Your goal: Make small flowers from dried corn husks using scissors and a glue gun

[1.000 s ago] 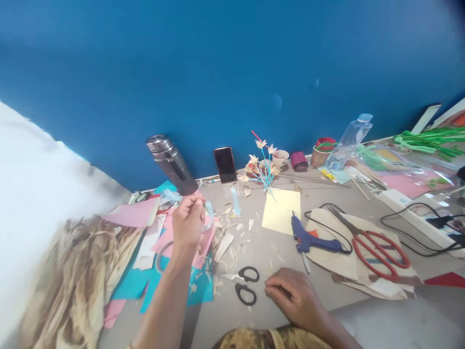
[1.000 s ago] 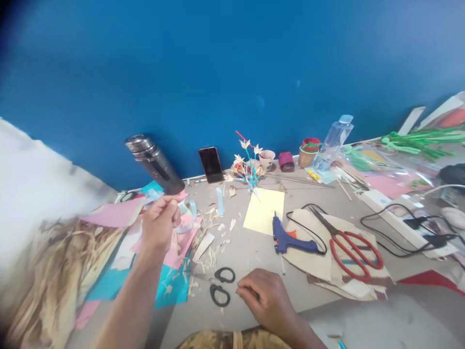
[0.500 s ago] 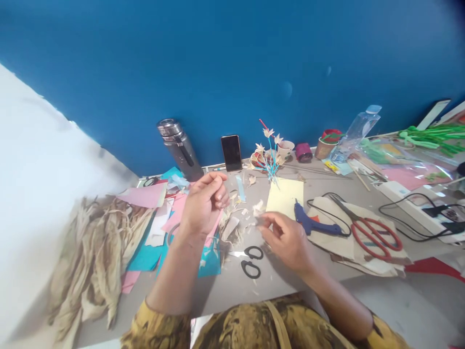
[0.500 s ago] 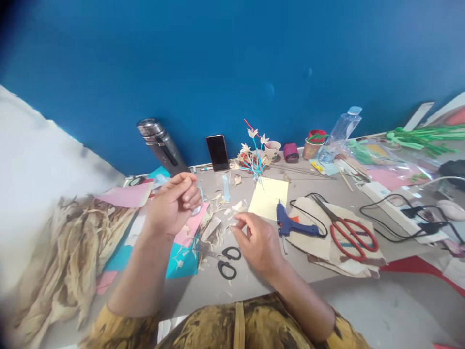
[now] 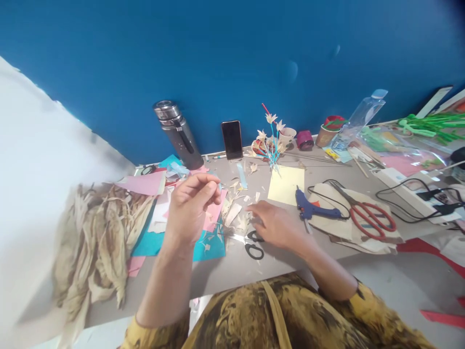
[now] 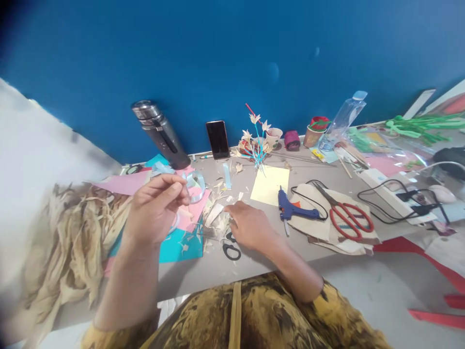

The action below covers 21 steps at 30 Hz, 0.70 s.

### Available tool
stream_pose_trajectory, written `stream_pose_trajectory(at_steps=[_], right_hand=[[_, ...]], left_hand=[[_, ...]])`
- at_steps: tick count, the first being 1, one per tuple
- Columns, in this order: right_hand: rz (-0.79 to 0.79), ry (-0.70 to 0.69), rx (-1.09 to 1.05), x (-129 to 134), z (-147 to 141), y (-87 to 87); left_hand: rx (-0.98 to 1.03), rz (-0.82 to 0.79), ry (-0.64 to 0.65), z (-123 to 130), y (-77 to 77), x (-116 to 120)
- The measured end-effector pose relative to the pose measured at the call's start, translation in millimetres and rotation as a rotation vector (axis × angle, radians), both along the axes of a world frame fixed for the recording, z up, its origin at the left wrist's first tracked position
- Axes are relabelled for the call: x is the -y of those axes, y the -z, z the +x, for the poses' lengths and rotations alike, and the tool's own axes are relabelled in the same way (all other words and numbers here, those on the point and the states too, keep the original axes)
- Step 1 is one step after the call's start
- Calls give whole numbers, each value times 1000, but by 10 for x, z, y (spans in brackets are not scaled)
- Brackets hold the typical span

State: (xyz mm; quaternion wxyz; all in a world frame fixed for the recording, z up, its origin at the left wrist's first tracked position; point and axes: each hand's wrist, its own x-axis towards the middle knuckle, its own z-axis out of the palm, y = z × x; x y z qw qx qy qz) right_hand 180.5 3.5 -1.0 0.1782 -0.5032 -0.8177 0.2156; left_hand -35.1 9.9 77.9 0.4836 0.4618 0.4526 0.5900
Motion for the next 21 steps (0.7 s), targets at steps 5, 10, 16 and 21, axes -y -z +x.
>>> stream_pose_trajectory(at_steps=[5, 10, 16, 21], right_hand=[[70, -238, 154, 111, -226, 94], [216, -190, -118, 39, -190, 217], [392, 344, -485, -307, 196, 27], [174, 443, -266, -681, 212, 109]], left_hand=[[-33, 30, -59, -101, 19, 120], [-32, 5, -148, -341, 109, 312], [-90, -92, -292, -683, 281, 600], [-46, -184, -339, -863, 429, 738]])
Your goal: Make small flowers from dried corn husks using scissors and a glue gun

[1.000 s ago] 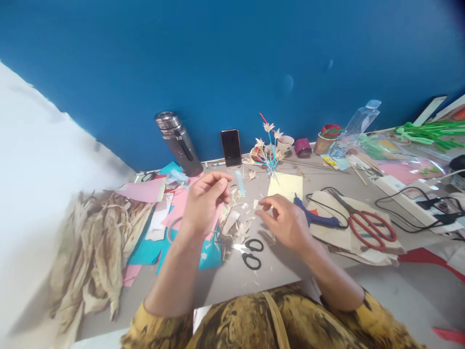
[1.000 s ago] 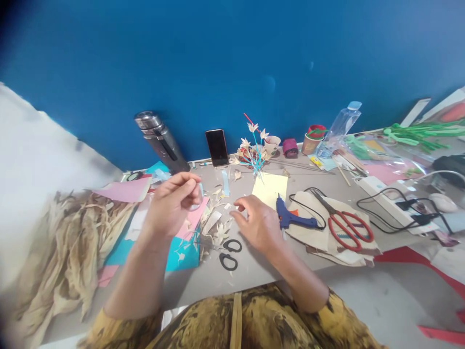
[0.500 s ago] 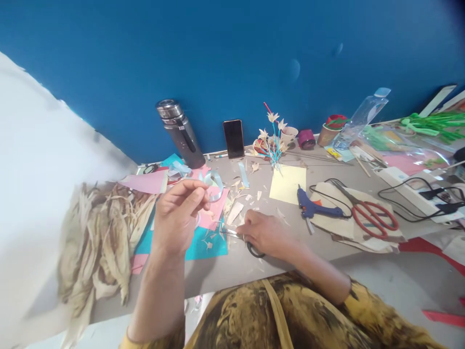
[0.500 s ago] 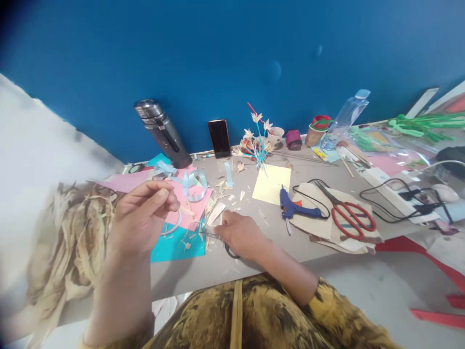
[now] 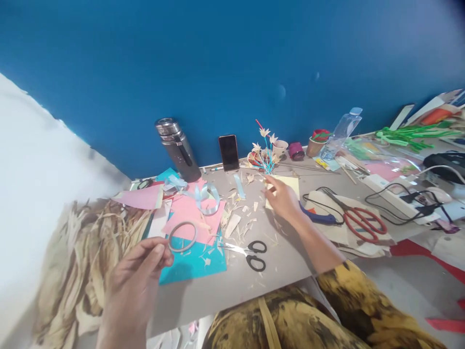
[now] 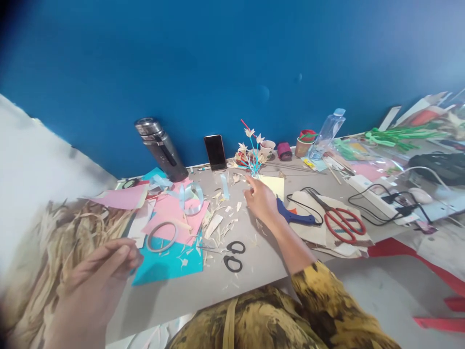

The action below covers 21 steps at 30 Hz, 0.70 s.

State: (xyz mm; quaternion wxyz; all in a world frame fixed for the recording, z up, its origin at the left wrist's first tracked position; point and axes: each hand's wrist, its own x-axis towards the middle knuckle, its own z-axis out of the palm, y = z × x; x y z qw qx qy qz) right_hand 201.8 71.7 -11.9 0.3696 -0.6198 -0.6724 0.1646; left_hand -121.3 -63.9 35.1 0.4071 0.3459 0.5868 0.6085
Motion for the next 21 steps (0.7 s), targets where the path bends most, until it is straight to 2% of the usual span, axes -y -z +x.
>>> stream_pose_trajectory(at_steps=[1, 3, 7, 13, 17, 21], right_hand=[[-79, -46, 52, -31, -24, 34], [-128, -130, 115, -6, -65, 91], [-143, -160, 143, 335, -41, 148], [50, -121, 61, 1041, 254, 316], [149, -160, 16, 1347, 417, 506], [145, -214, -5, 1420, 424, 674]], left_hand=[[5, -14, -1, -11, 23, 14], [2, -49, 23, -12, 66, 34], [-80, -105, 89, 39, 174, 43], [-368, -121, 246, 202, 357, -28], [-513, -138, 373, 394, 320, -127], [-661, -122, 410, 568, 239, -194]])
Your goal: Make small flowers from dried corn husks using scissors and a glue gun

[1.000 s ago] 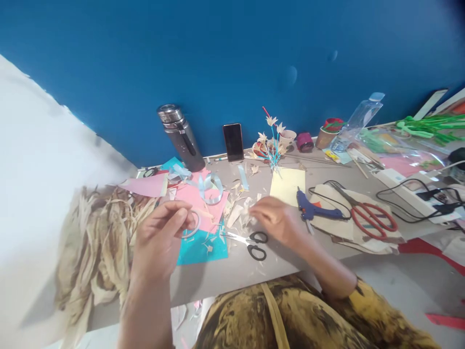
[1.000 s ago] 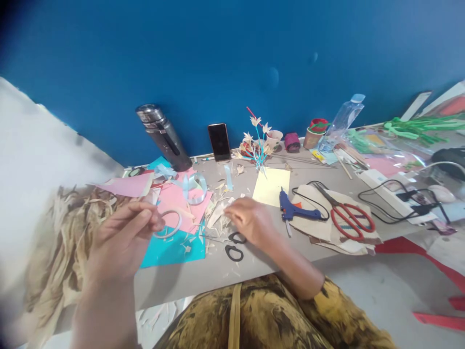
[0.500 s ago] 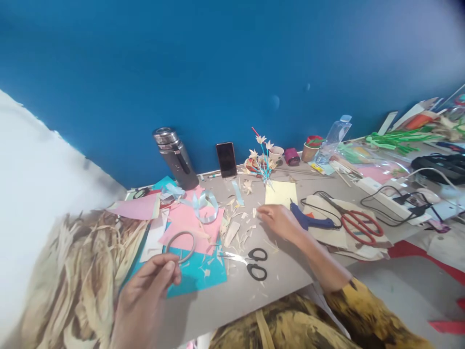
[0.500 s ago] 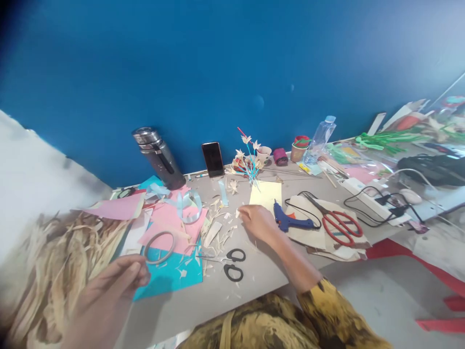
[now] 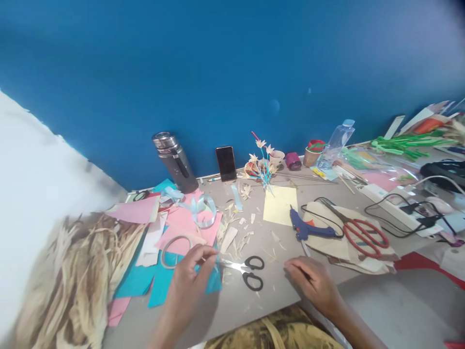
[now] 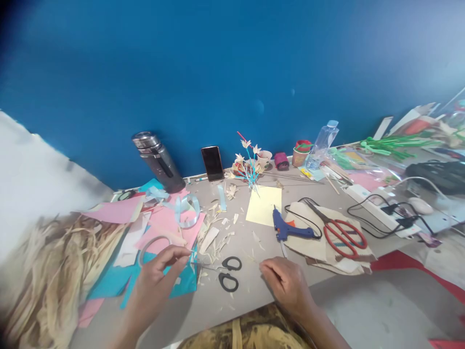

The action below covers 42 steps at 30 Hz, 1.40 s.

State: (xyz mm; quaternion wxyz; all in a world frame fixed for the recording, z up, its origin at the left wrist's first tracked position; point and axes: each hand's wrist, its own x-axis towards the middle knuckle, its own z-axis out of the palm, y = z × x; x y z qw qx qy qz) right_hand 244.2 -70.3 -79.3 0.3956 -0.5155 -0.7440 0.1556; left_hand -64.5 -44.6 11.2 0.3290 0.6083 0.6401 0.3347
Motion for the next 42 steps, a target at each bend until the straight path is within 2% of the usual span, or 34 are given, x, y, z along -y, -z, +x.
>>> stream_pose_trajectory(at_steps=[3, 7, 12, 15, 19, 23, 27, 31, 35, 39, 42], right_hand=[[28, -5, 38, -18, -43, 83], [25, -6, 44, -28, -55, 122], [48, 11, 55, -22, -44, 136], [72, 31, 53, -25, -39, 151], [126, 39, 48, -24, -19, 161], [139, 31, 37, -23, -10, 144], [138, 21, 19, -32, -24, 127], [146, 41, 10, -36, -30, 140], [142, 46, 10, -36, -23, 179], [122, 47, 15, -37, -19, 199], [111, 71, 14, -36, -29, 189]], left_hand=[[-75, -55, 26, 105, 28, 20], [-100, -61, 110, 297, 151, 88], [-186, 177, 255, 518, 343, 119], [-223, 285, 282, 557, 481, 136], [-212, 322, 261, 534, 616, 164], [-267, 275, 127, 474, 587, 117], [-591, 190, 42, 436, 419, -97], [-869, 76, 179, 474, 316, -372], [-943, 71, 251, 497, 418, -508], [-949, 190, 212, 439, 574, -535], [-924, 295, 172, 389, 616, -546]])
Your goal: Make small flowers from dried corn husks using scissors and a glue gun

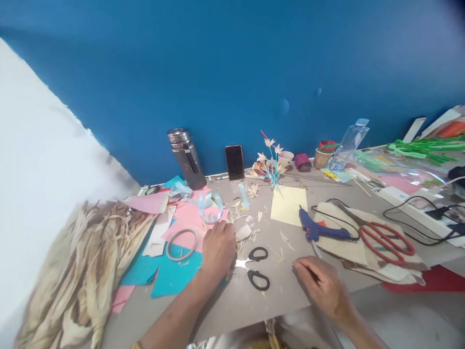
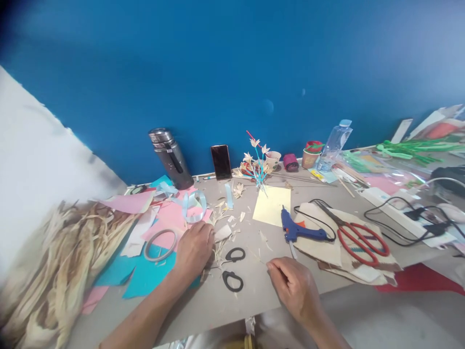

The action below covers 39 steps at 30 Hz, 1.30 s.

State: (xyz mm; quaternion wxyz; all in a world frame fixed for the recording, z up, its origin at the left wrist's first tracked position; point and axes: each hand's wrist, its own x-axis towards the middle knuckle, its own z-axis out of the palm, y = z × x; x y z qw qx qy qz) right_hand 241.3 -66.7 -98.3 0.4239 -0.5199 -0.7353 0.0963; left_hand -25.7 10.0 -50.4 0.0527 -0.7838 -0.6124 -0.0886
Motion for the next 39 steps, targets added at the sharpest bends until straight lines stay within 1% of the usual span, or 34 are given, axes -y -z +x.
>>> stream_pose_trajectory(at_steps=[2, 5, 9, 11, 13, 15, 18, 20, 21, 22, 24, 26, 29, 32, 35, 37, 39], right_hand=[[7, 21, -7, -2, -15, -3], [13, 35, -16, -12, -36, 14], [-1, 19, -13, -4, -33, 41], [-32, -8, -19, 9, -25, 14], [-83, -33, -58, -1, -36, -64], [-147, -44, -135, -63, -95, -192], [-223, -71, -251, -256, -303, -415], [-315, -110, -309, -407, -493, -521], [-368, -155, -349, -473, -585, -549], [-415, -191, -393, -527, -668, -559], [-454, -206, -417, -586, -786, -537], [-404, -155, -359, -577, -828, -492], [-279, -90, -206, -459, -788, -456], [-253, -130, -8, -279, -739, -457], [-205, -186, 238, -117, -767, -414], [-172, -229, 308, -48, -822, -360], [-149, -254, 283, -10, -884, -317]], left_hand=[[48, 39, 13, -20, 3, -5], [112, 50, 75, -24, 12, -5], [88, 47, 159, -3, 43, -9], [106, 62, 175, 5, 46, -12], [206, 77, 182, 8, 28, -9], [370, 66, 191, 11, -10, 8], [585, 9, 225, 35, -75, 67], [644, -10, 290, 67, -94, 117], [653, -13, 319, 85, -94, 140], [653, -13, 337, 102, -89, 160], [645, -15, 336, 128, -76, 181], [648, -32, 304, 134, -70, 178], [706, -62, 241, 110, -77, 138], [781, -88, 206, 80, -84, 105], [821, -36, 218, 65, -81, 100], [838, 36, 236, 55, -74, 97], [860, 104, 222, 38, -68, 83]])
